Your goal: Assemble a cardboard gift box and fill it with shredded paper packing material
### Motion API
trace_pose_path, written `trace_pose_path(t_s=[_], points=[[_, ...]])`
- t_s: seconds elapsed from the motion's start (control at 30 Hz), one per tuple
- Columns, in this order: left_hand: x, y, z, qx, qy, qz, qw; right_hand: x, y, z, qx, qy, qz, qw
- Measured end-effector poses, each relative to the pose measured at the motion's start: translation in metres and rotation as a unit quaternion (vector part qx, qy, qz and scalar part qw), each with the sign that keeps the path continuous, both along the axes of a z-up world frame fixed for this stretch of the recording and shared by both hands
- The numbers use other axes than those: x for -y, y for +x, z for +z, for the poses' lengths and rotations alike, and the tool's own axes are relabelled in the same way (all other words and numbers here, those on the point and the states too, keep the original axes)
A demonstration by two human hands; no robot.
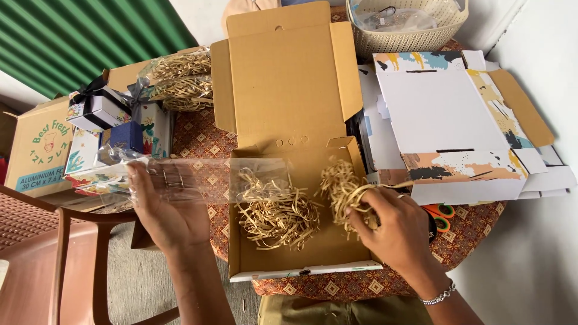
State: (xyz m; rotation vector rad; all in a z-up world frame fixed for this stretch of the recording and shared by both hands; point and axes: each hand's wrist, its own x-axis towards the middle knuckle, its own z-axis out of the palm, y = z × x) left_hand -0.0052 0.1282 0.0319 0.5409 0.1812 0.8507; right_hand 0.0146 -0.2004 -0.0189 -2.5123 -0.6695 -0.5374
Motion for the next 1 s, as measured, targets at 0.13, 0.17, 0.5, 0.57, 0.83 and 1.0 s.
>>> trace_pose_path(t_s=[0.13, 0.17, 0.5, 0.57, 0.83, 1.0], points=[[0.013, -0.001, -0.002, 0.037, 0.026, -0.051, 0.998, -0.006, -0.007, -0.009, -0.054, -0.108, 0.087, 0.989], [0.016, 0.000, -0.003, 0.037, 0.016, -0.067, 0.997, -0.006, -0.010, -0.006, -0.090, -0.141, 0.113, 0.979], [0.042, 0.006, -0.007, 0.048, -0.002, -0.142, 0.989, -0.004, -0.011, 0.044, 0.003, 0.215, 0.156, 0.964], [0.049, 0.006, -0.007, 0.066, 0.007, -0.160, 0.985, -0.008, -0.010, 0.049, -0.029, 0.260, 0.135, 0.956], [0.085, 0.003, 0.000, 0.043, 0.034, -0.241, 0.969, -0.017, 0.001, 0.031, -0.227, 0.291, 0.172, 0.913], [0.075, 0.005, -0.021, -0.042, 0.003, -0.194, 0.980, -0.006, 0.005, 0.026, -0.216, 0.303, 0.148, 0.916]])
